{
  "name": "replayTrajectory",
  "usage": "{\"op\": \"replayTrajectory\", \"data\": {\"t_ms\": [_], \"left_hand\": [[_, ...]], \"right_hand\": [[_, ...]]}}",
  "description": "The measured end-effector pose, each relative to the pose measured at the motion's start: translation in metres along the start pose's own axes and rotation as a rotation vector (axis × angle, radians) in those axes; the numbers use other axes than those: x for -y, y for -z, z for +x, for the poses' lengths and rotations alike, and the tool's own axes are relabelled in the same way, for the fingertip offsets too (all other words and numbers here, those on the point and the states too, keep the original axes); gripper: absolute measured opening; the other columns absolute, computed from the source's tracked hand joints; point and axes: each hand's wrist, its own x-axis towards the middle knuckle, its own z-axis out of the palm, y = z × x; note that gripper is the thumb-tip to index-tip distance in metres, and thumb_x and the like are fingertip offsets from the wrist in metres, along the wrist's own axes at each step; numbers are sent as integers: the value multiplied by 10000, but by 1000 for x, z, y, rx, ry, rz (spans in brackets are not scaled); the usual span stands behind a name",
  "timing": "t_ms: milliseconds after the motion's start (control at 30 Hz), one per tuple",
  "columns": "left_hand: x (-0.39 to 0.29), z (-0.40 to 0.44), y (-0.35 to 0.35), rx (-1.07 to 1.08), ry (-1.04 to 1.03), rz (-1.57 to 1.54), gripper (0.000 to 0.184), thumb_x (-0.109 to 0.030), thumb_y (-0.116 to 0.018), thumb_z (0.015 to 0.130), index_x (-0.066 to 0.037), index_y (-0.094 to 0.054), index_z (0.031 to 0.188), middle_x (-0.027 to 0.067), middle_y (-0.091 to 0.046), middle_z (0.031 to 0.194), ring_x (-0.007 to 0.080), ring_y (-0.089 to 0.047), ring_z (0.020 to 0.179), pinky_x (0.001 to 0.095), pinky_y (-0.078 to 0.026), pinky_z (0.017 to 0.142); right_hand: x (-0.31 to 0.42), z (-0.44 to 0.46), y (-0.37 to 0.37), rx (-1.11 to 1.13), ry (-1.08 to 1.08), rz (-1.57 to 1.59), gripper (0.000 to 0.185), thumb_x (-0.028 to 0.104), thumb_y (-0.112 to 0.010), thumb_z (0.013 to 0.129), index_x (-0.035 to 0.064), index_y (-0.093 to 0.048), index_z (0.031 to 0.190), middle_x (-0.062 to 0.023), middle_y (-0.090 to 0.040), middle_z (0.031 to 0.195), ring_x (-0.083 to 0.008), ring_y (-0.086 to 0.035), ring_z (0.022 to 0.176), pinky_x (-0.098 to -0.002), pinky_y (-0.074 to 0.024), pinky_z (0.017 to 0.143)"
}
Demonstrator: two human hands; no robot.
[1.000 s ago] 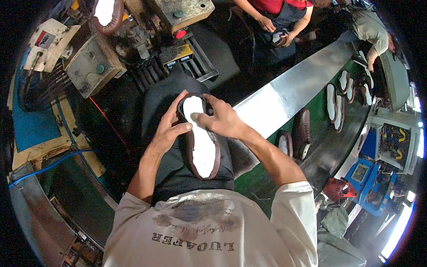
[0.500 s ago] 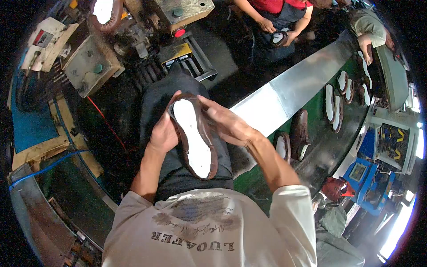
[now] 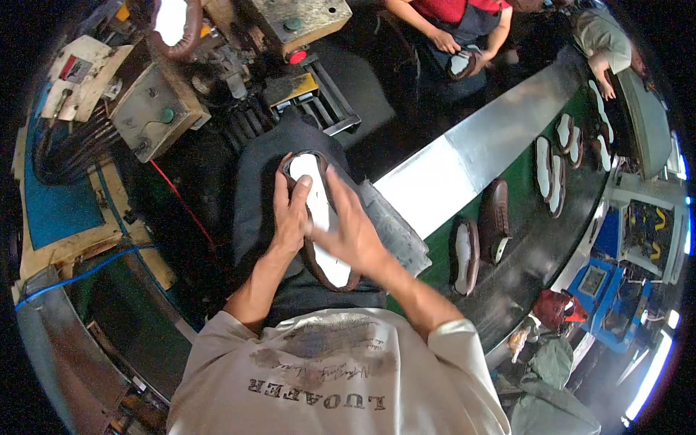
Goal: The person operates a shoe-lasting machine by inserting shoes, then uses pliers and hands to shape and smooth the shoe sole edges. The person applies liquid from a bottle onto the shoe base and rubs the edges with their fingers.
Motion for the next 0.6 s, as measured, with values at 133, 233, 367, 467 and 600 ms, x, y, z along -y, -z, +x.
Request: {"op": "replayTrajectory", "data": {"t_ms": [133, 233, 367, 467, 600], "left_hand": [[3, 11, 10, -146, 39, 22, 575, -240, -645, 1047, -35, -483, 1558, 210, -584, 1447, 312, -578, 1311, 423, -451, 1137], [-7, 30, 27, -124, -150, 493, 495, -223, -656, 1028, -28, -586, 1477, 233, -567, 1492, 356, -561, 1351, 439, -442, 1153], [-14, 60, 46, -98, -418, 626, 267, -121, -624, 1029, 49, -747, 1195, 225, -762, 1113, 379, -742, 1060, 419, -564, 955], [-21, 60, 55, -84, -478, 737, 249, -100, -604, 1033, 48, -740, 1179, 246, -732, 1064, 435, -716, 1022, 465, -562, 882], [-28, 62, 67, -37, -347, 772, 298, -155, -607, 1063, 44, -724, 1250, 234, -747, 1146, 402, -728, 1093, 445, -565, 941]], "right_hand": [[9, -63, -13, 135, 141, -595, 858, 350, -896, 824, 377, -514, 1592, -402, -50, 1713, -575, -443, 1391, -562, -544, 1083], [-3, -63, -15, 108, 146, -622, 813, 330, -898, 817, 384, -563, 1556, -385, -82, 1719, -567, -463, 1387, -570, -547, 1062], [0, -56, -9, 74, 289, -657, 737, 321, -874, 845, 371, -601, 1528, -392, -92, 1716, -542, -502, 1265, -541, -579, 1002], [-4, -49, -11, 93, 315, -666, 690, 336, -869, 844, 374, -637, 1493, -387, -93, 1719, -546, -516, 1250, -535, -597, 974], [-13, -37, 0, 65, 394, -532, 578, 330, -849, 852, 320, -723, 1416, -353, -121, 1733, -548, -532, 1270, -565, -574, 1016]]}}
